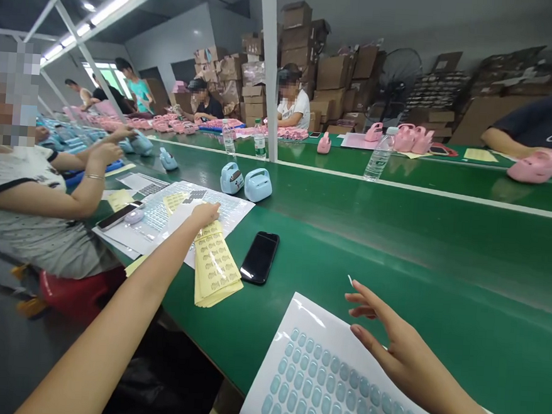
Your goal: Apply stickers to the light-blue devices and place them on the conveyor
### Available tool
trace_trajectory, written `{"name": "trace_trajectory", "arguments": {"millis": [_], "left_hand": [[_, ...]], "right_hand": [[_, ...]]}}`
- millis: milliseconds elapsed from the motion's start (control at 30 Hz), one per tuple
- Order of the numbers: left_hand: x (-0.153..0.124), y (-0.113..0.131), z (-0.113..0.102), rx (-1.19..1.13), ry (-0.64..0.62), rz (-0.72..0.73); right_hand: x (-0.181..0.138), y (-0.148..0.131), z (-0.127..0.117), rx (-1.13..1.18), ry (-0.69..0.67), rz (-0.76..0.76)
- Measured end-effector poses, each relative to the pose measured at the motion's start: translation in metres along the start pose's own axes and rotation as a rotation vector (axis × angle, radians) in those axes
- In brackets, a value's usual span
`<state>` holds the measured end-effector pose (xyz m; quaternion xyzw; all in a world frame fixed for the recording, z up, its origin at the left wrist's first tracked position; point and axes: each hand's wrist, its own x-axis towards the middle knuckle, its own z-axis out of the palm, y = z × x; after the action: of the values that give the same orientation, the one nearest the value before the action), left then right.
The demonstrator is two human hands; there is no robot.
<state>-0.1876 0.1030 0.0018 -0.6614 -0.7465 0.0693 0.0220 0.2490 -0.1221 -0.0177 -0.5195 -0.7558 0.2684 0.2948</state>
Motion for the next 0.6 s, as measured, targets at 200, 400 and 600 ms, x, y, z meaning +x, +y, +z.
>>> {"name": "trace_trajectory", "arguments": {"millis": [200,400,600], "left_hand": [[-0.002,0.044,0.0,0.009,0.002,0.022],[-0.003,0.095,-0.005,0.025,0.016,0.083],[-0.013,0.138,-0.014,0.059,0.036,0.241]], "right_hand": [[-0.003,-0.002,0.003,0.108,-0.015,0.014],[-0.007,-0.005,0.0,0.125,-0.021,0.007],[-0.008,-0.007,-0.001,0.114,-0.022,-0.032]]}}
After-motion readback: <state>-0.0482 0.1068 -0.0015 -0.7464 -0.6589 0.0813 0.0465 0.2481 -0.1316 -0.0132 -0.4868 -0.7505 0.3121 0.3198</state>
